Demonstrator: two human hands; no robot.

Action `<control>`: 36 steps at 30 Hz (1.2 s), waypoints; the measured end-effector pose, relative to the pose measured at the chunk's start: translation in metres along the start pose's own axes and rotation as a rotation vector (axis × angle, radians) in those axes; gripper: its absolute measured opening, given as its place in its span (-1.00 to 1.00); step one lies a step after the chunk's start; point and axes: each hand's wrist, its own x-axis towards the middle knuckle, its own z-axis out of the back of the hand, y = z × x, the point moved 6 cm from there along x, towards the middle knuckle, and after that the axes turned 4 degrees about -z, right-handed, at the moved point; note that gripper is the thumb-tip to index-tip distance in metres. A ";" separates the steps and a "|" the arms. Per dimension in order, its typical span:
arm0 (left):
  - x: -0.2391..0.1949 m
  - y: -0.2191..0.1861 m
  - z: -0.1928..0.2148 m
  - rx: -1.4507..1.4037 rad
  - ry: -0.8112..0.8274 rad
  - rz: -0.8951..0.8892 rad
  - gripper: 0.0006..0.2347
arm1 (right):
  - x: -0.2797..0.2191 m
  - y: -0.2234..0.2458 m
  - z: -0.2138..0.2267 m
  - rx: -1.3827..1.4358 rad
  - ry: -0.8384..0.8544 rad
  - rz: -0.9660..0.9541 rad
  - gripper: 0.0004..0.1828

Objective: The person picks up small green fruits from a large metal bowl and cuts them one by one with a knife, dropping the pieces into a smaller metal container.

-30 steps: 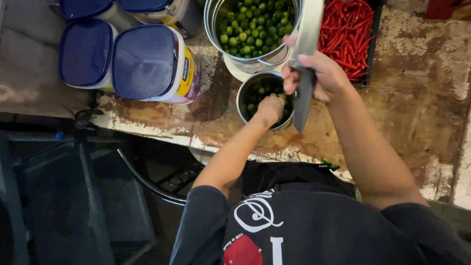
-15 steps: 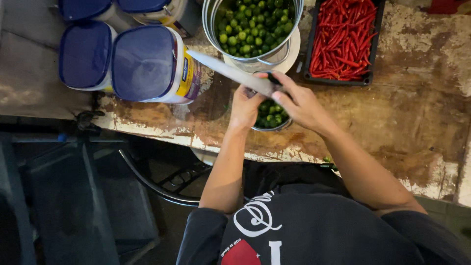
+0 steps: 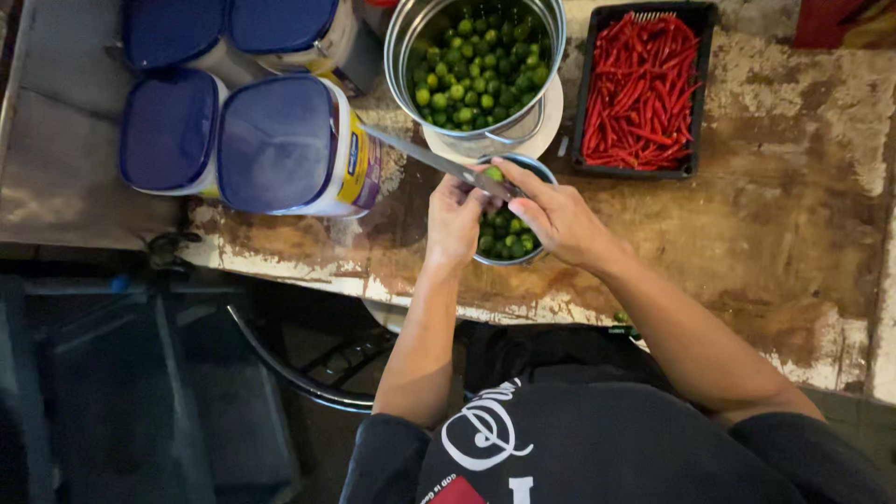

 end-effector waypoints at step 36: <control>0.062 -0.076 -0.028 0.731 -0.143 -0.378 -0.36 | 0.024 -0.075 0.006 0.542 -0.178 -0.401 -0.52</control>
